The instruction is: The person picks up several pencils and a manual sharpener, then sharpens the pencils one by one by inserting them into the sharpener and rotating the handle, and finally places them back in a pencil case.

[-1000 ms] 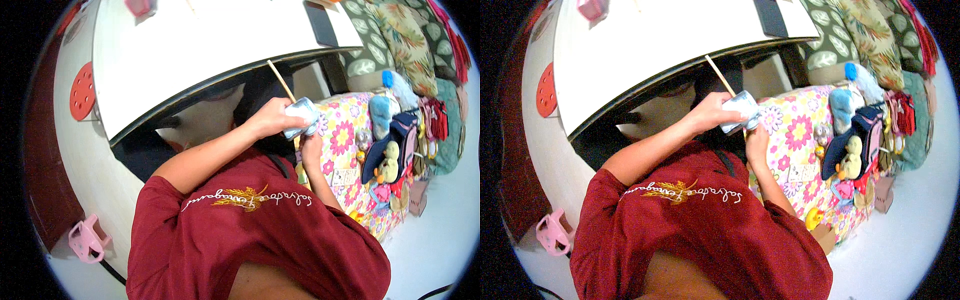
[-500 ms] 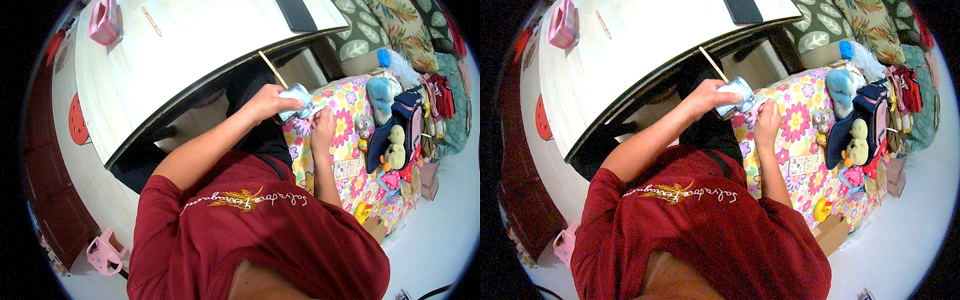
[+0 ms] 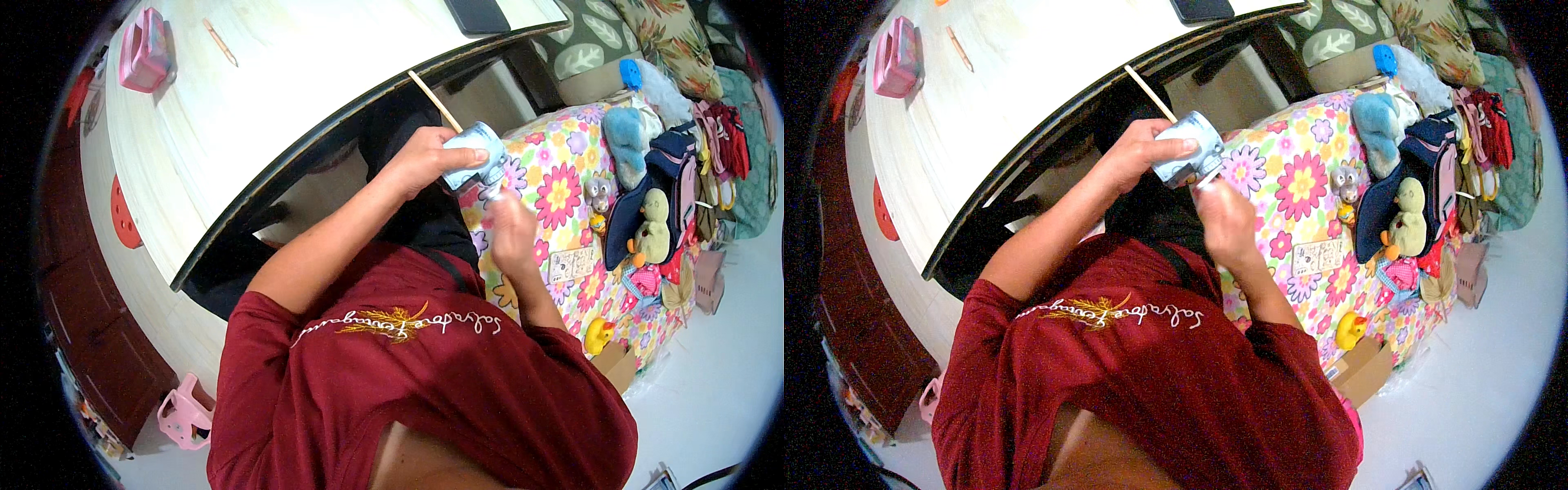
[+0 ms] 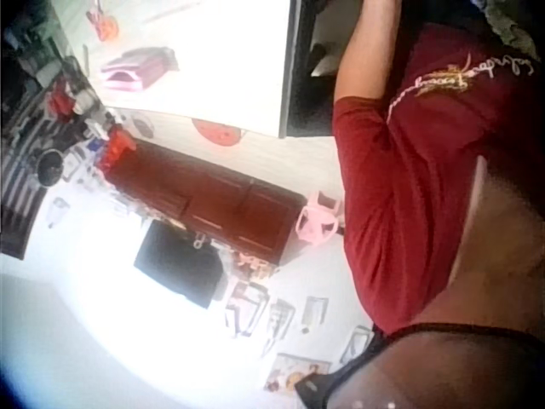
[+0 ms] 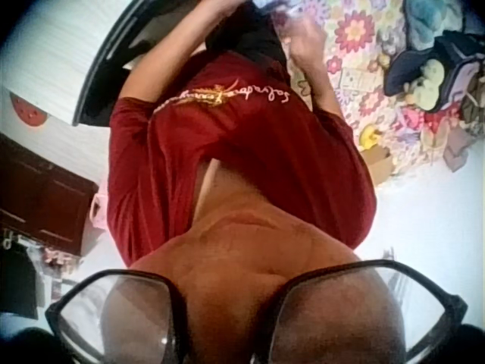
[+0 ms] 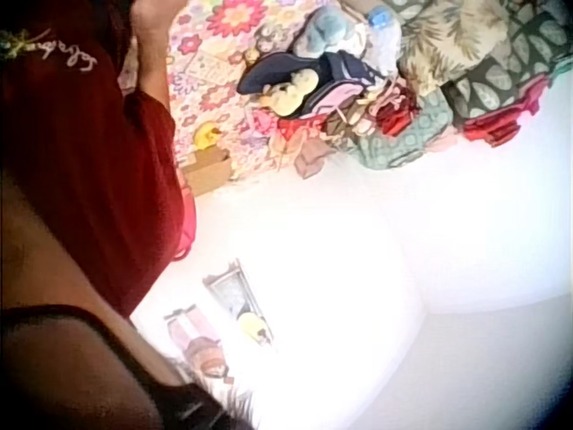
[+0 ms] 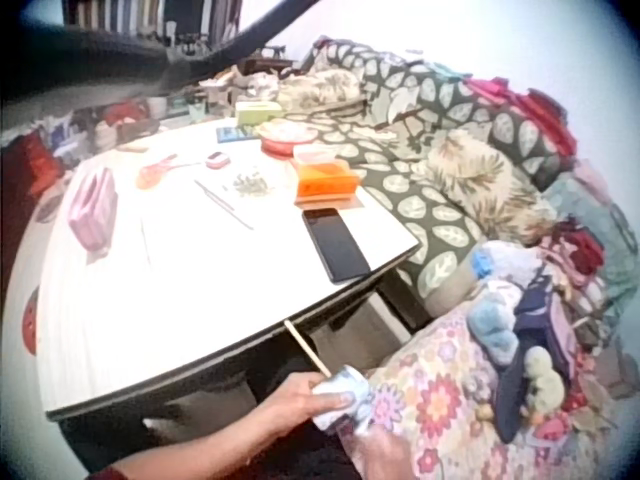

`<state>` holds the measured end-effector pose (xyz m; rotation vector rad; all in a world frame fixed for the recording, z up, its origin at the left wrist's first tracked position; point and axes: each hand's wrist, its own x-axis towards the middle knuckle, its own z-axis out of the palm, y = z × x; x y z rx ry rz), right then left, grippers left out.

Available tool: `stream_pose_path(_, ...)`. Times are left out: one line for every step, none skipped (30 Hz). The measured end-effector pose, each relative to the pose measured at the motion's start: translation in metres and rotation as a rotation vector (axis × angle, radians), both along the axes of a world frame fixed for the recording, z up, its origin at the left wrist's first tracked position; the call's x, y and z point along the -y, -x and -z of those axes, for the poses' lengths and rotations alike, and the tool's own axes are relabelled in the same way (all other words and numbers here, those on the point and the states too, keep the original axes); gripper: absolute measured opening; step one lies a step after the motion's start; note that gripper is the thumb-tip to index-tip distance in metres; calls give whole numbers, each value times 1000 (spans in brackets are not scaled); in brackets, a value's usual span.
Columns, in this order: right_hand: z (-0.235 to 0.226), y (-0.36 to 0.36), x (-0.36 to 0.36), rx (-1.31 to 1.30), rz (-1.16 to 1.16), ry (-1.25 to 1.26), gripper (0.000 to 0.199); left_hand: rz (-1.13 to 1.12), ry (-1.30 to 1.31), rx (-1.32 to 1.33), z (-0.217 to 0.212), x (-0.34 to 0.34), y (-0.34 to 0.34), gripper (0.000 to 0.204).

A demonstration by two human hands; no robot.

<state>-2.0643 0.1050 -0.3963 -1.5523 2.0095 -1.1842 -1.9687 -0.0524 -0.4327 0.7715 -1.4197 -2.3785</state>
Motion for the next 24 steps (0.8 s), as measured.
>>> stream_pose_path(13, 13, 0, -13, 80, 75, 33, -1, 24, 16, 1, 1, 0, 46)
stream_pose_path(23, 21, 3, 149, 176, 71, 34, 6, 48, 33, 3, 0, 2, 47)
stream_pose_path(32, 28, 9, 310, 269, 64, 34, 11, 69, 48, 6, 0, 3, 47)
stream_pose_path(43, 35, 14, 471, 361, 57, 34, 7, 95, 54, 9, 0, 4, 48)
stream_pose_path(62, 41, 16, 443, 419, -45, 30, 4, 123, 61, 12, 1, 4, 48)
stream_pose_path(87, 46, 16, 414, 482, -148, 25, 8, 149, 65, 14, 2, 5, 49)
stream_pose_path(118, 46, 14, -523, 272, -16, 18, 29, 155, 84, 8, 5, 3, 48)
stream_pose_path(100, 22, 17, -355, 278, 0, 15, 26, 133, 79, 6, 7, 1, 47)
stream_pose_path(101, 13, 8, -219, 142, -156, 18, 28, 107, 79, 3, 6, -3, 46)
stream_pose_path(101, 5, -1, -81, 4, -309, 27, 31, 82, 79, 3, 6, -6, 46)
stream_pose_path(91, -10, -11, 334, 83, -367, 28, 64, 34, 72, 7, 6, -7, 44)
stream_pose_path(69, -23, -13, 746, 168, -409, 29, 73, 37, 53, 8, 7, -5, 45)
stream_pose_path(46, -23, -13, 711, 149, -329, 32, 67, 35, 36, 7, 6, -5, 47)
stream_pose_path(26, -22, -13, 677, 138, -240, 35, 76, 36, 20, 6, 5, -4, 48)
stream_pose_path(13, -9, -11, 535, 144, -135, 35, 79, 61, 48, 1, 5, -4, 51)
stream_pose_path(9, 3, -4, 392, 148, -32, 36, 65, 68, 61, 2, 3, -2, 52)
stream_pose_path(12, 9, 1, 449, 230, 0, 36, 54, 80, 69, 3, 2, 1, 52)
stream_pose_path(20, 14, 6, 507, 310, 35, 36, 42, 95, 80, 4, 2, 4, 53)
stream_pose_path(29, 21, 11, 566, 389, 70, 36, 61, 157, 113, 2, 3, 5, 56)
stream_pose_path(36, 27, 14, 643, 407, 50, 36, 46, 120, 93, 1, 3, 5, 56)
stream_pose_path(42, 33, 16, 718, 429, 31, 36, 35, 82, 72, 1, 1, 5, 56)
stream_pose_path(51, 39, 17, 793, 451, 12, 37, 24, 43, 51, 1, 0, 5, 56)
stream_pose_path(69, 48, 16, 555, 458, -171, 38, 20, 45, 49, 5, 0, 7, 55)
stream_pose_path(78, 45, 13, 293, 426, -131, 38, 29, 49, 52, 4, 2, 7, 54)
